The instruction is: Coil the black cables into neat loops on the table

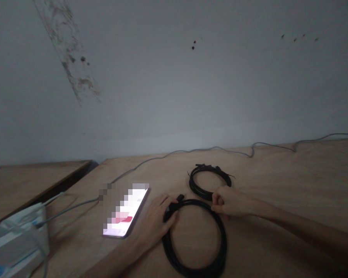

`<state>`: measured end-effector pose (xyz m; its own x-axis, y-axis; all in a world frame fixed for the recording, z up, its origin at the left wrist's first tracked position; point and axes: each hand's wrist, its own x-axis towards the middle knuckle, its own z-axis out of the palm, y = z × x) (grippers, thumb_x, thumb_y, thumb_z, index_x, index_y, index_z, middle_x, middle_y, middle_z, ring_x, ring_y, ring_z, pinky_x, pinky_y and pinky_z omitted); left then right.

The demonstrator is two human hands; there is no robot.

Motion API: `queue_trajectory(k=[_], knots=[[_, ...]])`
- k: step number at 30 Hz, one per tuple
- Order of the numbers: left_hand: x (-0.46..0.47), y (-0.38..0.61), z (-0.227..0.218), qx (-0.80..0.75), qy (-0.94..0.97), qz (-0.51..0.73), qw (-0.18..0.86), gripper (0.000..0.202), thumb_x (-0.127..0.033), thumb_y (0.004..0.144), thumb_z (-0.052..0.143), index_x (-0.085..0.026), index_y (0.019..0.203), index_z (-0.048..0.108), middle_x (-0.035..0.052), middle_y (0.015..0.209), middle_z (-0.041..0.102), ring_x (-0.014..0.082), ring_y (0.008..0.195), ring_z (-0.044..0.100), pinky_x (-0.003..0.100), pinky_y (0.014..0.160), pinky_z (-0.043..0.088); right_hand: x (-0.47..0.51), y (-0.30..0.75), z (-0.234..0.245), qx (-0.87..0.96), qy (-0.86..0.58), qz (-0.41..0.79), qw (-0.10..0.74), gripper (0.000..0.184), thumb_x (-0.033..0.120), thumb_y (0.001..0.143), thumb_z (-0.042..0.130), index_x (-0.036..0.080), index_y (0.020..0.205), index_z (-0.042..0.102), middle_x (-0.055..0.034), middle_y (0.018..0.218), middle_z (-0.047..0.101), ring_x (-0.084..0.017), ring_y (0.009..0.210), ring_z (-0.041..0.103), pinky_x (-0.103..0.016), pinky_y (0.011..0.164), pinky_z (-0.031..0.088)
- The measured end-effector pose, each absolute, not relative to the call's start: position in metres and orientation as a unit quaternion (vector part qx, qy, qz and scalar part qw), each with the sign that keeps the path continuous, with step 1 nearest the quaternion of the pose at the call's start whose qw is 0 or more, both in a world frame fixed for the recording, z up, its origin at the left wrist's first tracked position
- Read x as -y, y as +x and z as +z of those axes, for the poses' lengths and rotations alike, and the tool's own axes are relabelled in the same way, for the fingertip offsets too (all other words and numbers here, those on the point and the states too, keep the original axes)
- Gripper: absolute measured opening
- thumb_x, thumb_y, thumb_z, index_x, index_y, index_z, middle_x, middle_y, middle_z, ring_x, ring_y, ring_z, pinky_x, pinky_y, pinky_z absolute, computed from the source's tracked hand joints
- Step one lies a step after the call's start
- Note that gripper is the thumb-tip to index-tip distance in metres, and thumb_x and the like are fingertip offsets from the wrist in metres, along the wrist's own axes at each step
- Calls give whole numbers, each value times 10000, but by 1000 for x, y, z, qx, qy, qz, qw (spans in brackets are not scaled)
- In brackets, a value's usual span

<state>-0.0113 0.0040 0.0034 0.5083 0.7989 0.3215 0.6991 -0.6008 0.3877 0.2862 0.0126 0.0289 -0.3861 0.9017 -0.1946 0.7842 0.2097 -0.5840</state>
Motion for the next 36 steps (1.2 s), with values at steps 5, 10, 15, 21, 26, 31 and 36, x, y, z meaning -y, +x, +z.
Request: queue_trajectory(k=[5,10,15,21,26,31,36], knots=[[-4,-12,3,-436,863,236,103,206,-301,956,590,-258,1152,639,62,1142,670,254,1061,626,409,938,491,-14,287,28,778,-539,310,91,90,203,805,652,167,734,695,-26,657,723,-129,545,625,-180,465,395],[-2,-11,4,-437,864,233,96,206,-280,940,602,-257,1139,651,61,1141,666,256,1062,616,403,937,484,-15,288,26,793,-518,310,79,88,150,788,611,165,783,698,-34,701,741,-138,580,656,-177,470,406],[-4,-13,1,-427,867,238,92,218,-282,939,602,-263,1151,651,57,1136,669,253,1058,614,407,944,478,-10,288,32,835,-480,258,80,77,127,731,640,172,755,697,-19,720,727,-144,632,641,-197,511,385],[-4,-12,-1,-433,863,247,88,190,-266,931,604,-265,1113,657,44,1122,673,252,1062,622,395,933,486,1,284,45,915,-398,54,31,129,140,864,583,181,843,703,-39,800,730,-186,715,651,-270,614,399],[-3,-12,1,-443,856,255,74,199,-311,905,631,-254,1095,656,53,1087,671,260,1002,632,399,885,496,-6,285,37,951,-292,-100,-33,216,53,944,512,111,1053,689,-120,989,746,-235,877,689,-309,688,473],[0,-10,6,-450,844,278,84,101,-325,881,640,-231,914,657,32,913,680,226,843,637,359,789,500,-13,291,25,941,-322,-99,12,216,73,977,505,139,1044,700,-103,981,745,-222,882,693,-300,704,482],[2,-7,10,-470,828,283,117,170,-371,908,608,-222,835,645,18,807,672,193,736,613,318,692,487,-4,295,27,891,-440,24,111,223,327,976,564,178,914,718,-70,866,745,-196,756,662,-288,652,415]])
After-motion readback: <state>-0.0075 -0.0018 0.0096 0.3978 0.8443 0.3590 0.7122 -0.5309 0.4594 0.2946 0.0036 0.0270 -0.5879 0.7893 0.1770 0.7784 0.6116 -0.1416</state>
